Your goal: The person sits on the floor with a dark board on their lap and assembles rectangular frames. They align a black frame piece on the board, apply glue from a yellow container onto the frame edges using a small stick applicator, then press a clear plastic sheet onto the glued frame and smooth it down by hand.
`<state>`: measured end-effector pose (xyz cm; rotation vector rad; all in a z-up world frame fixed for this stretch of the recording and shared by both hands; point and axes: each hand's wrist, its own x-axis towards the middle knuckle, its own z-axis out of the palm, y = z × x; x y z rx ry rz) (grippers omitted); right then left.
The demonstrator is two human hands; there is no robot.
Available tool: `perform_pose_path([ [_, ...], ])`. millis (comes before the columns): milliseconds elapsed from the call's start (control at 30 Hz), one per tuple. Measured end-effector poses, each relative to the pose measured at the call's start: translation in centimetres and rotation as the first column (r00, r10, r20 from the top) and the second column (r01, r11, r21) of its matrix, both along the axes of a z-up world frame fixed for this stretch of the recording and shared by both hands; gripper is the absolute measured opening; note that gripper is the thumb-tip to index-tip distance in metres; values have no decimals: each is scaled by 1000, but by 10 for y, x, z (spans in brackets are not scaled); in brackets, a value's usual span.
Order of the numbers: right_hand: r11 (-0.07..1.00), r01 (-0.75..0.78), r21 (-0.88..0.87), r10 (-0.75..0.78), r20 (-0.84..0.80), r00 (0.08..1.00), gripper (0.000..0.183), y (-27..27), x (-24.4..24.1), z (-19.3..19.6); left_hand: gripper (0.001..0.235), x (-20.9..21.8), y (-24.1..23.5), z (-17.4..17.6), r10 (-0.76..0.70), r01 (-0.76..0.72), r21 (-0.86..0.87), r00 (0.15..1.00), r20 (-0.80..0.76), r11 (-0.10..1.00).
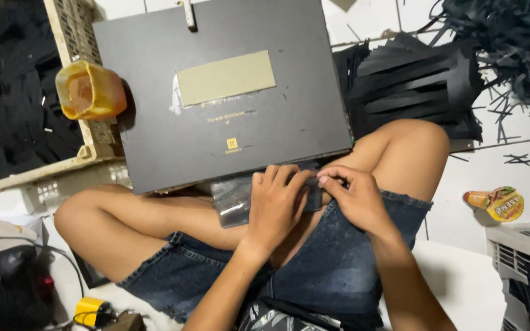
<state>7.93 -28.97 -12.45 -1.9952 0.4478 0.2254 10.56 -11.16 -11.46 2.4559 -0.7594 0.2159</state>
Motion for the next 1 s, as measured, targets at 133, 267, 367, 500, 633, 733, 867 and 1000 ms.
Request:
perform_pose_path([
  [133, 991, -50, 124, 56, -44, 997, 15, -2, -1, 11, 28, -2, 2, -1, -27, 27, -41, 1000, -13, 999],
  [267, 983, -55, 173, 66, -54, 996, 16, -1, 1, 13, 29, -1, 3, -3, -34, 34, -39, 999, 13, 999],
  [367, 982, -54, 183, 64, -49, 997, 17, -2, 2, 4, 27, -4, 1, -7, -25, 26, -32, 999, 46, 999],
  [500, 985, -59, 162, 64, -27, 998, 15, -3, 0, 1, 34, -3, 1, -2, -32, 37, -46, 994, 102, 998],
  [633, 987, -37, 154, 37, 5, 999, 14, -3, -3, -6, 29, -1, 4, -8, -48, 62, -90, 988, 149, 994],
  [733, 994, -28, 102, 25, 33, 999, 13, -1, -5, -8, 37, 0, 10, -22, -80, 98, -97, 982, 170, 990],
  [867, 1000, 3, -13, -1, 139, 990, 13, 5, -8, -11, 25, -1, 13, -34, -125, 155, -116, 964, 234, 981],
  [1000, 993, 17, -117, 8, 213, 977, 11, 11, -11, -12, 18, -11, 17, -8, -127, 174, -144, 949, 289, 974],
])
